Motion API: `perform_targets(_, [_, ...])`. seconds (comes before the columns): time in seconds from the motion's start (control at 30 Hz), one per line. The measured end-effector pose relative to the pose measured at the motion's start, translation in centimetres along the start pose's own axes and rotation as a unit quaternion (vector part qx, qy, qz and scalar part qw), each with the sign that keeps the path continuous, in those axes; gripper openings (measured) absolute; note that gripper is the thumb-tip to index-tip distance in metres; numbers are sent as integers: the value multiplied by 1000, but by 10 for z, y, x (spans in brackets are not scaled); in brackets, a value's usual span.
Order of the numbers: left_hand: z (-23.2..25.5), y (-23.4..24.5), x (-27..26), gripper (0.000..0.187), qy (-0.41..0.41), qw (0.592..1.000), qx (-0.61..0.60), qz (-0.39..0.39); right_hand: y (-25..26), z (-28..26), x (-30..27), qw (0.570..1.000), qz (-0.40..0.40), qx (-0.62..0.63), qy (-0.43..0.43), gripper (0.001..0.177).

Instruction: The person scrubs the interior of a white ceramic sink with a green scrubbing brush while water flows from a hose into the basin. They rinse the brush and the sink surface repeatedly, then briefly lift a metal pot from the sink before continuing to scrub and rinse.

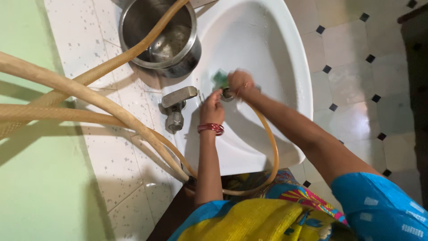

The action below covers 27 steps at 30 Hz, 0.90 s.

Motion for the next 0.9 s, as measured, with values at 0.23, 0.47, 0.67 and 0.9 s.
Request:
perform_targets(0.23, [14,1,-13,40,-14,1000,18,-10,30,-8,29,993,99,-69,14,19])
perform_targets(0.47, [22,-1,-11,41,-34,999,-6,-8,121,40,58,946,253,-204,-11,30])
perform_targets(0.67, [22,-2,-13,41,-15,999,24,-25,161,157,-27,973,221,-54,-26,33])
perform_targets(0.9, [25,1,-10,41,-41,999,22,-17,72,120,-226,991,-26,-124,-39,34])
Point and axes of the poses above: each hand's wrist, its own x-axis towards the middle knuckle, its own y-axis out of the back of the hand, z = x × y, the point moved 9 cm from there along x, towards the middle knuckle, and after that the axes turned 7 degrees about z, right-handed, at the moved point
